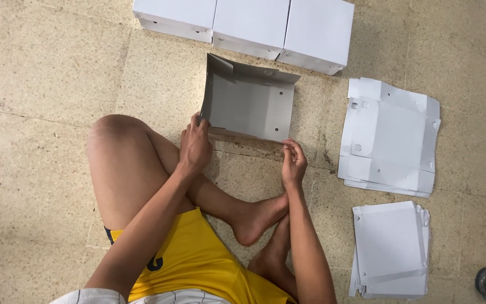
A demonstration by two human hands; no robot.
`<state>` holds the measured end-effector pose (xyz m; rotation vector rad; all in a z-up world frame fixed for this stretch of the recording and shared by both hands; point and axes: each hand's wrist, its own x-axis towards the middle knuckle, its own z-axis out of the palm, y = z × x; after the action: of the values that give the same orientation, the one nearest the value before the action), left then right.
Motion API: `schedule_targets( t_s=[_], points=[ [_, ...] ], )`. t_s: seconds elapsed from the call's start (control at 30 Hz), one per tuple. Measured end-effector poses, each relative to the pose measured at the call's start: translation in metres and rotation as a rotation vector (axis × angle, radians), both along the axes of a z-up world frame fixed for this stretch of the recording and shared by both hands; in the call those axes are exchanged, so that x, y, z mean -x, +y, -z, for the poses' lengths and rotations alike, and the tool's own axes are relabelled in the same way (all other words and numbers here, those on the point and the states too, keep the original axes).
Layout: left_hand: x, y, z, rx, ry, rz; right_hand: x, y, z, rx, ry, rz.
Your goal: Folding flat cardboard cutouts into rectangular boxes by hand.
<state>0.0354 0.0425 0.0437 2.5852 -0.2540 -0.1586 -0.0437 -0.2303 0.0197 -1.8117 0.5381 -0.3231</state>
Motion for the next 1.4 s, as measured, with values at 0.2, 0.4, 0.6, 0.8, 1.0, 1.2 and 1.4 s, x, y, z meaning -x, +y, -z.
schedule_targets(
  t_s=[0.2, 0.4, 0.6, 0.8, 1.0, 1.2, 1.4],
  points=[
    [-0.002, -0.001, -0.006, 0.049, 0.028, -0.046, 0.0, 0.009, -0.007, -0.017, -0.014, -0.03],
    [-0.004, -0.003, 0.008, 0.016, 0.063, -0.009, -0.001, 0.006, -0.004, 0.165, 0.089, 0.02],
    [0.0, -0.003, -0.011, 0.055, 0.064, 0.013, -0.003, 0.006, -0.002, 0.382, 0.011, 0.01],
    [0.007, -0.01, -0.025, 0.125, 0.075, 0.031, 0.0, 0.021, -0.026, 0.49, -0.239, -0.159],
    [0.007, -0.015, 0.007, 0.123, 0.051, 0.126, 0.004, 0.031, -0.036, 0.506, -0.238, -0.316],
    [0.002, -0.02, 0.063, 0.089, -0.156, 0.193, 0.001, 0.024, -0.037, 0.571, -0.198, -0.29],
    [0.029, -0.03, -0.014, -0.257, -0.241, 0.167, 0.004, 0.03, -0.04, 0.587, -0.129, -0.31]
  ],
)
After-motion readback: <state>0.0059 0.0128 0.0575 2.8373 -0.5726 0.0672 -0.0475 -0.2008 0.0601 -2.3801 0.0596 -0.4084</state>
